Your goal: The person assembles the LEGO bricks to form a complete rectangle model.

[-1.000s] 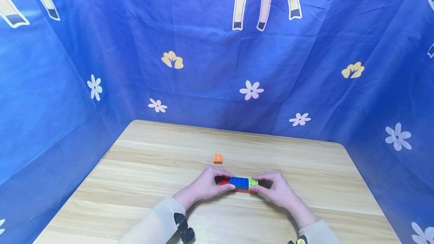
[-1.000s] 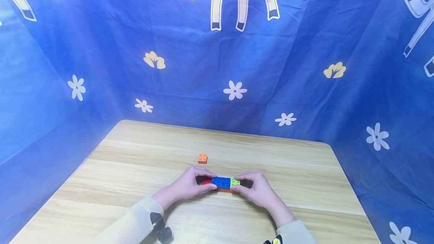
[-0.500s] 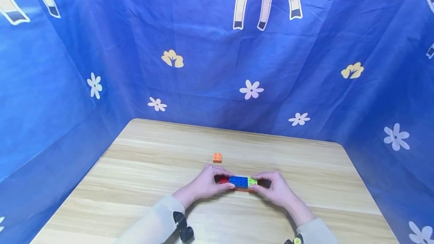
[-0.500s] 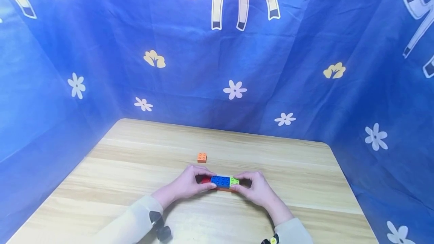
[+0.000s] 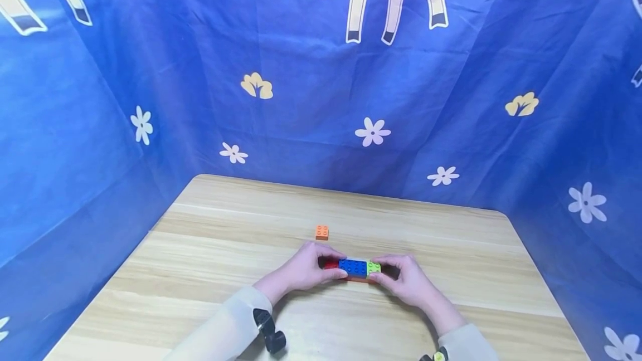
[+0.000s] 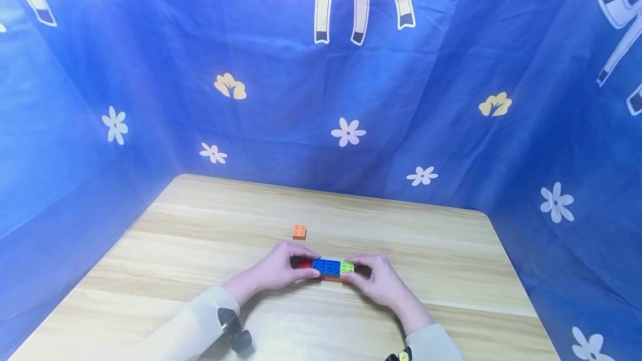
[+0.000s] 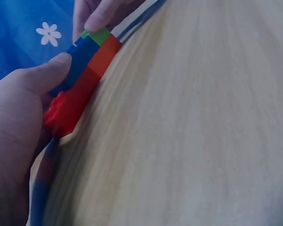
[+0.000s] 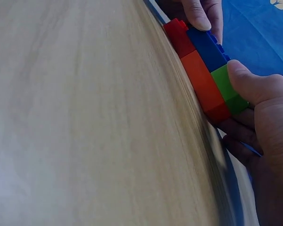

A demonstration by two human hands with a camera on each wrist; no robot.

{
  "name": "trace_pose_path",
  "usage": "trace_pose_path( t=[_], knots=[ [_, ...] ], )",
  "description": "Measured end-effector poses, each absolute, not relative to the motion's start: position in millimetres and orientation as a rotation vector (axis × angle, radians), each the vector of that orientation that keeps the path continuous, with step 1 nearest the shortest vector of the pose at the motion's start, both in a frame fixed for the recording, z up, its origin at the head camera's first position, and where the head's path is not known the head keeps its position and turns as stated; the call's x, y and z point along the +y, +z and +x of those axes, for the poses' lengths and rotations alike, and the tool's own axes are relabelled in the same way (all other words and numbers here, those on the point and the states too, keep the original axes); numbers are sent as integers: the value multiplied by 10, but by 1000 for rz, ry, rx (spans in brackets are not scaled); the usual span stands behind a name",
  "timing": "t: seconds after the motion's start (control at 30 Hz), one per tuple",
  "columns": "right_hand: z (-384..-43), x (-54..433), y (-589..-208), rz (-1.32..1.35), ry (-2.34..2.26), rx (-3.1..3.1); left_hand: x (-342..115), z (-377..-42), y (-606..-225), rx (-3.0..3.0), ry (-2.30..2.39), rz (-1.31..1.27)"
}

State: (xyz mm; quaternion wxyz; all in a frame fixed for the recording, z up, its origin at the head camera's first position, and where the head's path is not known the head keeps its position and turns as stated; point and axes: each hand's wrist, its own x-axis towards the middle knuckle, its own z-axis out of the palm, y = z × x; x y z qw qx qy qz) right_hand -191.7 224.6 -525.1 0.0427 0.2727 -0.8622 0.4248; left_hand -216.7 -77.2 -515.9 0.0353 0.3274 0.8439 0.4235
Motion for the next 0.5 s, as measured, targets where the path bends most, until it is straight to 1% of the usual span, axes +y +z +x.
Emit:
trace_pose_path(
  t=[0.23,0.5],
  knots=[
    [-1933,2246,-5323,846,1317,-2593,-804,-2180,-5096,2547,1306,944],
    [-1931,2257,-5310,810,1383,-2605,-858,-2284,-5014,2555,1371,880]
  ],
)
